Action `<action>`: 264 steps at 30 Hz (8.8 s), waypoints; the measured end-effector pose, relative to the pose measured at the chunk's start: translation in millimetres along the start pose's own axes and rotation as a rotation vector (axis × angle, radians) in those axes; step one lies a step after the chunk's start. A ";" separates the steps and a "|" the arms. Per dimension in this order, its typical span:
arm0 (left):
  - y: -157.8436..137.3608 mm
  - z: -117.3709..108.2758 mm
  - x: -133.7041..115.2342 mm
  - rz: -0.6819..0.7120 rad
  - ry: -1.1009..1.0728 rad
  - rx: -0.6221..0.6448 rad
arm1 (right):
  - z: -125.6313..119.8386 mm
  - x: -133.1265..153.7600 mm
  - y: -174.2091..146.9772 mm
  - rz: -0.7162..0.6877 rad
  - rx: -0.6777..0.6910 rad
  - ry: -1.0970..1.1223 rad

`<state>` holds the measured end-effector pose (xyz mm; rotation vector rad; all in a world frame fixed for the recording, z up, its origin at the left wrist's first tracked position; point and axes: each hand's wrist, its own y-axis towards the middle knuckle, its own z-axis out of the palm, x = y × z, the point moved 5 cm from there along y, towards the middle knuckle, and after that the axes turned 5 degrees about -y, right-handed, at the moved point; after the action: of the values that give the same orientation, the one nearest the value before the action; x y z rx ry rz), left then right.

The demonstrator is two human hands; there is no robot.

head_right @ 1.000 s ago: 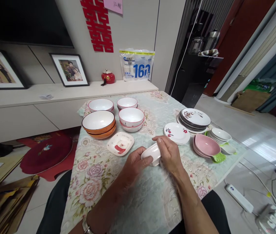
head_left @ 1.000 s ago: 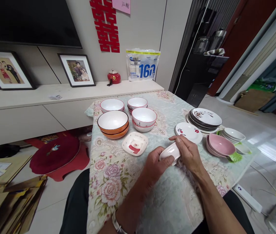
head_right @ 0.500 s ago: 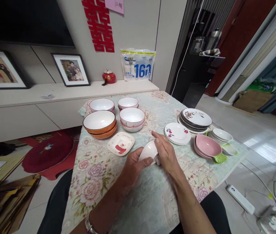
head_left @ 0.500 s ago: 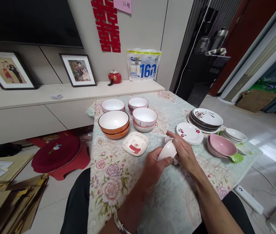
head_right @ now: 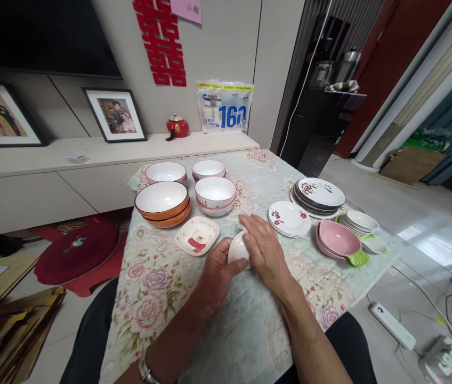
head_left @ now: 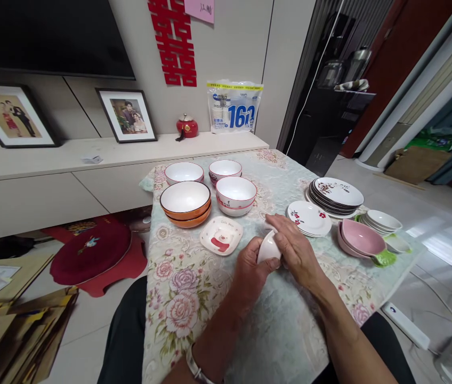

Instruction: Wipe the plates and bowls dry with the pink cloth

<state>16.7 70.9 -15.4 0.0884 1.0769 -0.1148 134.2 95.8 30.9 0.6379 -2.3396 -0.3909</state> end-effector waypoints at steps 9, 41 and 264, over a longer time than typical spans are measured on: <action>-0.2 3.6 -5.4 0.039 -0.043 -0.047 | 6.6 11.9 -6.4 -0.037 -0.034 -0.127; 0.2 0.3 9.5 -0.076 -0.009 -0.010 | 12.4 -43.7 -7.2 0.616 -0.233 0.812; -5.8 3.0 -19.5 0.060 0.233 0.005 | -5.3 -39.8 -12.2 0.390 -0.349 0.543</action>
<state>9.3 65.7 3.1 0.1404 1.3050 -0.0539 167.9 106.6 8.4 0.0895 -1.7608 -0.3754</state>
